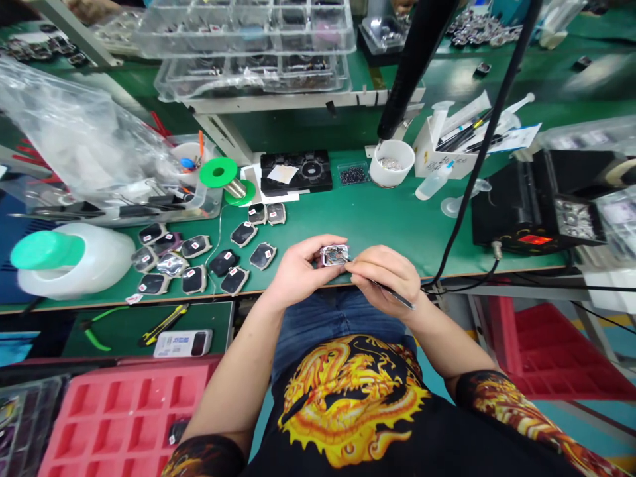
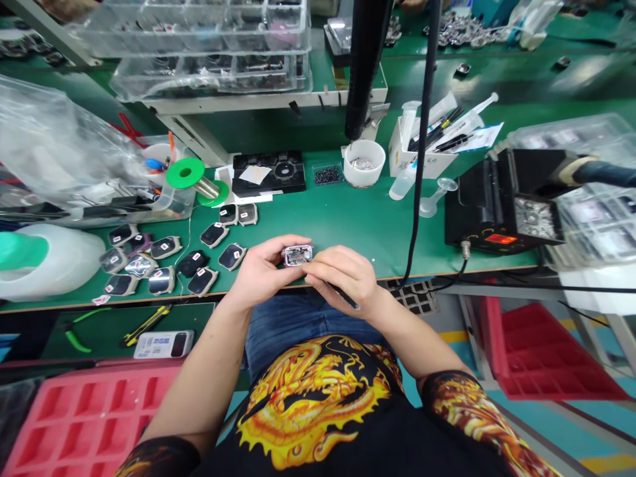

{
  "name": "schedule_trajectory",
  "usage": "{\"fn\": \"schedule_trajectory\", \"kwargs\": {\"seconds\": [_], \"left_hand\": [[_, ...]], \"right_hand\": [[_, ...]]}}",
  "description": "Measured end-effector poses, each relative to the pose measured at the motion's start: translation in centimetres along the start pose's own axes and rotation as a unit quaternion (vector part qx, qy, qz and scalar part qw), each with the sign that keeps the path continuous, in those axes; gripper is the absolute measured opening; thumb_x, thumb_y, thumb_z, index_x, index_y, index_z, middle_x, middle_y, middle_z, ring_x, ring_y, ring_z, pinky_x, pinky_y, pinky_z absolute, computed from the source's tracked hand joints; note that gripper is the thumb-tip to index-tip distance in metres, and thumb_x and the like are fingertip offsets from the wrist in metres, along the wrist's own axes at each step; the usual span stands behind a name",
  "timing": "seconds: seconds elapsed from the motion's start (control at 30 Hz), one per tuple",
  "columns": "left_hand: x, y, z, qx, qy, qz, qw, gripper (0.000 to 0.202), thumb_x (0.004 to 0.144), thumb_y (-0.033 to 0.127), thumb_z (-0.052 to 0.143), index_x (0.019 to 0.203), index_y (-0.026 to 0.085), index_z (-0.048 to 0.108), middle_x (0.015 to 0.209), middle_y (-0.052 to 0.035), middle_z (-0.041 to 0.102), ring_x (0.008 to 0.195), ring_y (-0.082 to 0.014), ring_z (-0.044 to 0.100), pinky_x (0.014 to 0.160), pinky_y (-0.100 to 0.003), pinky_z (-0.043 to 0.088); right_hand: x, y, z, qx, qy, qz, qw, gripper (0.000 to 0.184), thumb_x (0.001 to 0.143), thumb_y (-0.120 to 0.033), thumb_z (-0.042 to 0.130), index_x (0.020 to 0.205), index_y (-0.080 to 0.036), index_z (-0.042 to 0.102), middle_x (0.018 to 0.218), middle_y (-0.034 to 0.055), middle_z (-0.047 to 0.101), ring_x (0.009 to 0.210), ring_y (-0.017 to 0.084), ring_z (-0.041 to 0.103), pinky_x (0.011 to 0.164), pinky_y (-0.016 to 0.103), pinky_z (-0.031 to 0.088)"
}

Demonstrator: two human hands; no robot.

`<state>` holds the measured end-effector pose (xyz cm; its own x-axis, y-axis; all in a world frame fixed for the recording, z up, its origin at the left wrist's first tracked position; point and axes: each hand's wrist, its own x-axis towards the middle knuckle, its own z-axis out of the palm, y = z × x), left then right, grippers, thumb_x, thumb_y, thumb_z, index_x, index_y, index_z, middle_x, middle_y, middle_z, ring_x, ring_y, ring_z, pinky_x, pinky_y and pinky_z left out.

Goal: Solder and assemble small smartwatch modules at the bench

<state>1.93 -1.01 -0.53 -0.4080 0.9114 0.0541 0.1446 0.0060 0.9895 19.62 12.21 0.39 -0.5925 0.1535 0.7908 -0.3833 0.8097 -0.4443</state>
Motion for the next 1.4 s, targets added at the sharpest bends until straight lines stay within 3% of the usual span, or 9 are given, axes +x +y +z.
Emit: {"fn": "schedule_trajectory", "kwargs": {"seconds": [0.87,1.4], "left_hand": [[0.07,0.29,0.06,-0.004,0.008,-0.007,1.000,0.046,0.080,0.027,0.088,0.125,0.019,0.079,0.114,-0.0071,0.081,0.095,-0.0166,0.076,0.087,-0.026,0.063],[0.03,0.50,0.00,0.016,0.010,-0.006,1.000,0.045,0.080,0.024,0.085,0.124,0.020,0.079,0.115,-0.0065,0.081,0.096,-0.0168,0.076,0.087,-0.027,0.063]], "right_hand": [[-0.16,-0.17,0.37,-0.053,-0.019,-0.009,0.998,0.022,0.108,-0.016,0.068,0.129,-0.018,0.069,0.104,0.0109,0.077,0.091,0.023,0.076,0.080,0.040,0.066],[-0.58,-0.45,0.68,-0.076,-0.013,-0.026,0.997,0.030,0.104,-0.012,0.072,0.134,-0.016,0.069,0.105,0.0119,0.077,0.090,0.024,0.075,0.080,0.039,0.067]]}}
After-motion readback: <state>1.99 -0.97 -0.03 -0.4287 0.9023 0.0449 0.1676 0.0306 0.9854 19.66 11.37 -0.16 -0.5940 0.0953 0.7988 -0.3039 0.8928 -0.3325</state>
